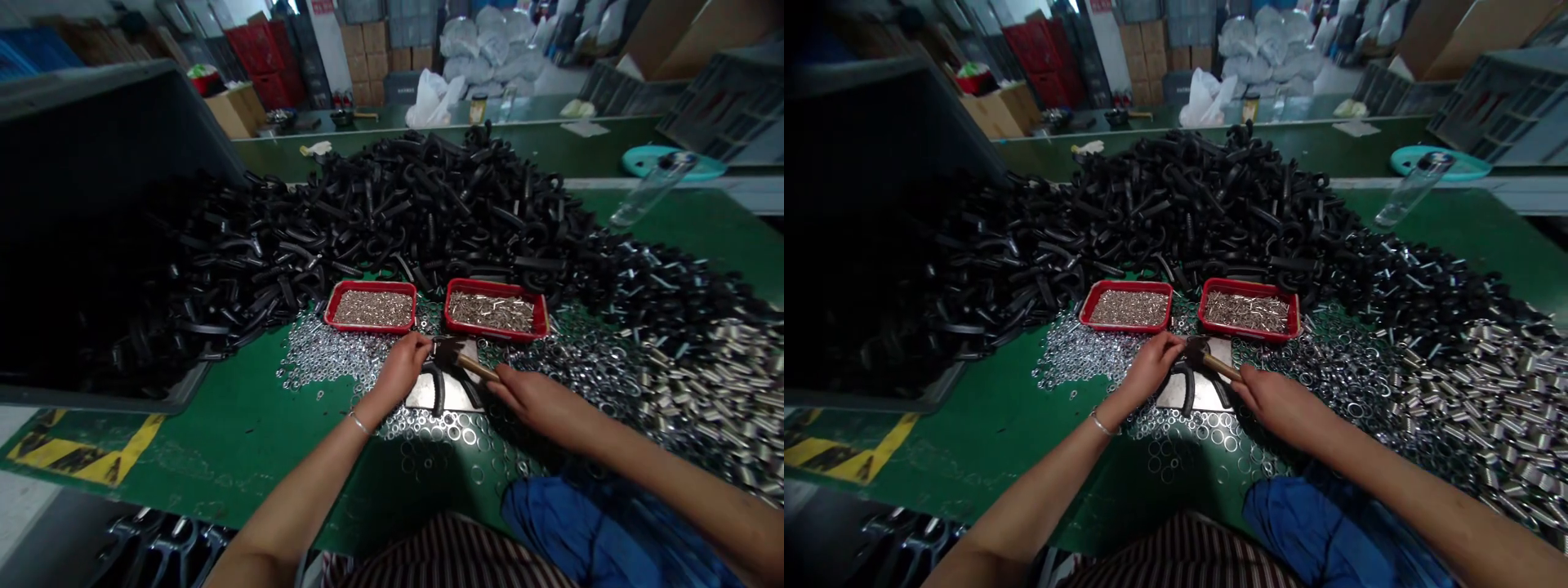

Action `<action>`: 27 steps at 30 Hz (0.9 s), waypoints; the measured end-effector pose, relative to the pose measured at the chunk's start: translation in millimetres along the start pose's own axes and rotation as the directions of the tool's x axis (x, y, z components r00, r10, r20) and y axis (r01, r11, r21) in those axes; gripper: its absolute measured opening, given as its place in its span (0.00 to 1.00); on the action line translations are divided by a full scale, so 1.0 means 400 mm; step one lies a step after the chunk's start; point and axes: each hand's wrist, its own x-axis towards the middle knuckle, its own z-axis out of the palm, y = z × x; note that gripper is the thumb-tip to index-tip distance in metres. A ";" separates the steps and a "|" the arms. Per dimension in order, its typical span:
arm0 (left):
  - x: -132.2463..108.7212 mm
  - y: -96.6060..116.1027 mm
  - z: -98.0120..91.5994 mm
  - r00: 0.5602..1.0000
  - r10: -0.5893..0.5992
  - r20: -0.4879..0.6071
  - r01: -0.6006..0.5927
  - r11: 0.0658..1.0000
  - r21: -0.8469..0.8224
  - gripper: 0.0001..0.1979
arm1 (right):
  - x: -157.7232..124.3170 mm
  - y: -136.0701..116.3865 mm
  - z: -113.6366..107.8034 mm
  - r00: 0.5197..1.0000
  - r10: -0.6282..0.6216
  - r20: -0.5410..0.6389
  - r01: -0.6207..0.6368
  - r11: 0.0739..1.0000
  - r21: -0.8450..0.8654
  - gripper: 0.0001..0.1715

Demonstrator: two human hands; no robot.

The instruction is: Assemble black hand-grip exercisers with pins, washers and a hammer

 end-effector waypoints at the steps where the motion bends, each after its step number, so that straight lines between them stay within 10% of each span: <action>1: -0.002 0.000 0.006 0.999 0.006 0.034 -0.006 1.000 0.001 0.05 | -0.005 0.010 0.003 0.999 -0.010 0.035 0.007 0.996 0.094 0.20; 10: 0.034 0.011 0.020 0.998 0.024 0.055 -0.025 1.000 0.010 0.06 | -0.131 0.041 0.096 0.950 0.311 -0.015 -0.217 0.696 0.685 0.26; 22: 0.065 0.023 0.070 0.998 0.010 0.065 -0.017 0.993 0.117 0.06 | -0.127 0.052 0.105 0.930 0.366 0.018 -0.227 0.537 0.813 0.28; 27: 0.053 0.019 0.079 0.980 0.177 0.086 -0.197 0.895 0.401 0.07 | -0.128 0.057 0.114 0.936 0.352 0.004 -0.209 0.547 0.810 0.27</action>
